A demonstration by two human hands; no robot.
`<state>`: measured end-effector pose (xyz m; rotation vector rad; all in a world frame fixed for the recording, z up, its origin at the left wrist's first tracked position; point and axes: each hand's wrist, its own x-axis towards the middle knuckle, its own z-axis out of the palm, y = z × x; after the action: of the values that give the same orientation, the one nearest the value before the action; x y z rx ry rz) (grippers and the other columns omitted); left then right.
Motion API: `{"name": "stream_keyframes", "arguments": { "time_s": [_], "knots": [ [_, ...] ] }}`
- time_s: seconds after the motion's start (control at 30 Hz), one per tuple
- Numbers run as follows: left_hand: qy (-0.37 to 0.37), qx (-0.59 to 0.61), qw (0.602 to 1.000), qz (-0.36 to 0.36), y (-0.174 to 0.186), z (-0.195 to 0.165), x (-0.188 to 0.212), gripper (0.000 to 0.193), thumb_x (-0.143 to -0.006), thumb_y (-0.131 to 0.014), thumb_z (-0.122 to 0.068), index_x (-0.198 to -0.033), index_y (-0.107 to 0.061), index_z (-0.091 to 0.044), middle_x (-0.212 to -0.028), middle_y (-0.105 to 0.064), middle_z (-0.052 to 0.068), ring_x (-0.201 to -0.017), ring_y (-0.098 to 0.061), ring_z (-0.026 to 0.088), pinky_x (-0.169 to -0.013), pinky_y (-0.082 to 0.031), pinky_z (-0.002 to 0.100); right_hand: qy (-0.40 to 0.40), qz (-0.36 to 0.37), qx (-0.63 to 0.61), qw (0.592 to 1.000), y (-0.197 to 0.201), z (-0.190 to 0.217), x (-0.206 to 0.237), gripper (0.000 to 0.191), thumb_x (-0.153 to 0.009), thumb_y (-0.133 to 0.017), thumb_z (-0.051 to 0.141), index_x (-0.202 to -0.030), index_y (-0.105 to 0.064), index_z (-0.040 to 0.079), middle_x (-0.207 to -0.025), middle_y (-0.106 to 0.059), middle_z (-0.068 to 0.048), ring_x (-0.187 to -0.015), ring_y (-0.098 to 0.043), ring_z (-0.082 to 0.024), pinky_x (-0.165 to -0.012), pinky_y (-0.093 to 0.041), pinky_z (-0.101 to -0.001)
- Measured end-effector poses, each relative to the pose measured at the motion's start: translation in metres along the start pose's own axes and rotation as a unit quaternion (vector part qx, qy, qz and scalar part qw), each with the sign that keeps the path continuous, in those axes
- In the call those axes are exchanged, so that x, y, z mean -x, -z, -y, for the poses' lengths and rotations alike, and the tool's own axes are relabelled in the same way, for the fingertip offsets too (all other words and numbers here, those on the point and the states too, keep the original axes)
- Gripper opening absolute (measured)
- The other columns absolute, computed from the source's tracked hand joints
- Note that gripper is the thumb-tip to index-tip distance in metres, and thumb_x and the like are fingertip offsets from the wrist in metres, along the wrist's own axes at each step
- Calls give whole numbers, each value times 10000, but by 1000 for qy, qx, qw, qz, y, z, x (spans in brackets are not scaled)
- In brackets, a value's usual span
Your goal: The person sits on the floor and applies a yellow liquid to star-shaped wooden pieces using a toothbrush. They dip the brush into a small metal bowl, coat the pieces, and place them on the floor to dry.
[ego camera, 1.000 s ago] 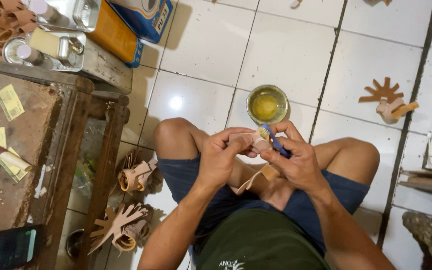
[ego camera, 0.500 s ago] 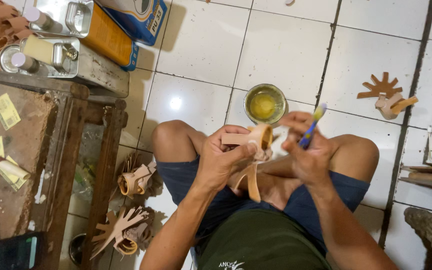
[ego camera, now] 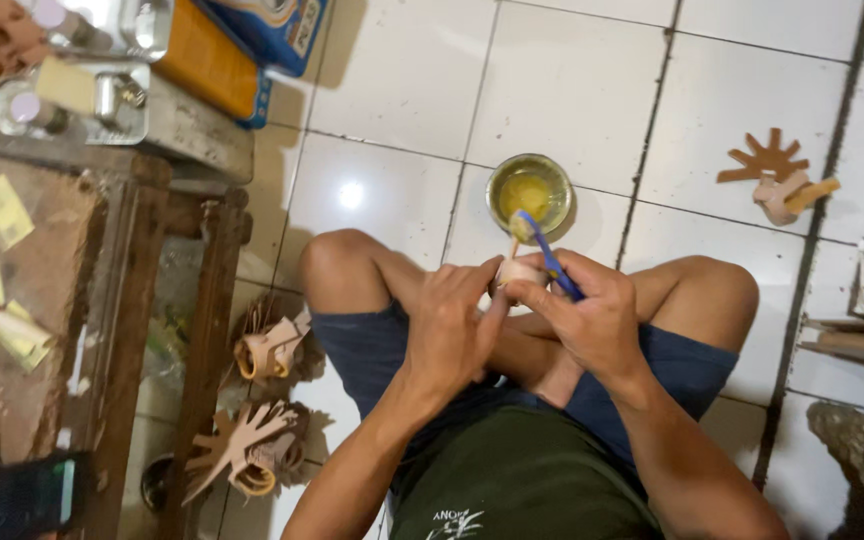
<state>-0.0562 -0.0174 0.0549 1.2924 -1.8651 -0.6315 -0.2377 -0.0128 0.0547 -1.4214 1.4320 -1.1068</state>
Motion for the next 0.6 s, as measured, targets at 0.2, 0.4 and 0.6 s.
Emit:
{"name": "stream_keyframes", "arguments": {
  "time_s": [0.2, 0.4, 0.6],
  "knots": [
    [152, 422, 890, 78, -1, 41, 3, 302, -953, -693, -42, -1243, -678, 41, -1088, -713, 63, -995, -663, 139, -895, -546, 288, -56, -60, -127, 989, 20, -8, -9, 246, -970, -725, 72, -1198, -714, -21, -874, -626, 10, -674, -451, -8, -584, -352, -172],
    [268, 568, 768, 127, -15, 40, 9, 331, -962, -725, -138, -1244, -659, 23, -914, -681, 28, -789, -633, 78, -685, -535, 226, -144, 44, -353, 924, 18, -44, -14, 215, -1017, -633, 138, -1091, -694, -55, -854, -684, -42, -524, -375, -9, -451, -277, -184],
    [277, 518, 796, 147, -18, 33, 8, 376, -989, -698, -230, -1256, -664, 33, -814, -675, 16, -659, -601, 55, -542, -473, 208, -9, 5, -184, 983, 6, -49, -7, 109, -1024, -703, 58, -1012, -705, -50, -867, -638, -16, -719, -492, -20, -619, -401, -195]
  ]
}}
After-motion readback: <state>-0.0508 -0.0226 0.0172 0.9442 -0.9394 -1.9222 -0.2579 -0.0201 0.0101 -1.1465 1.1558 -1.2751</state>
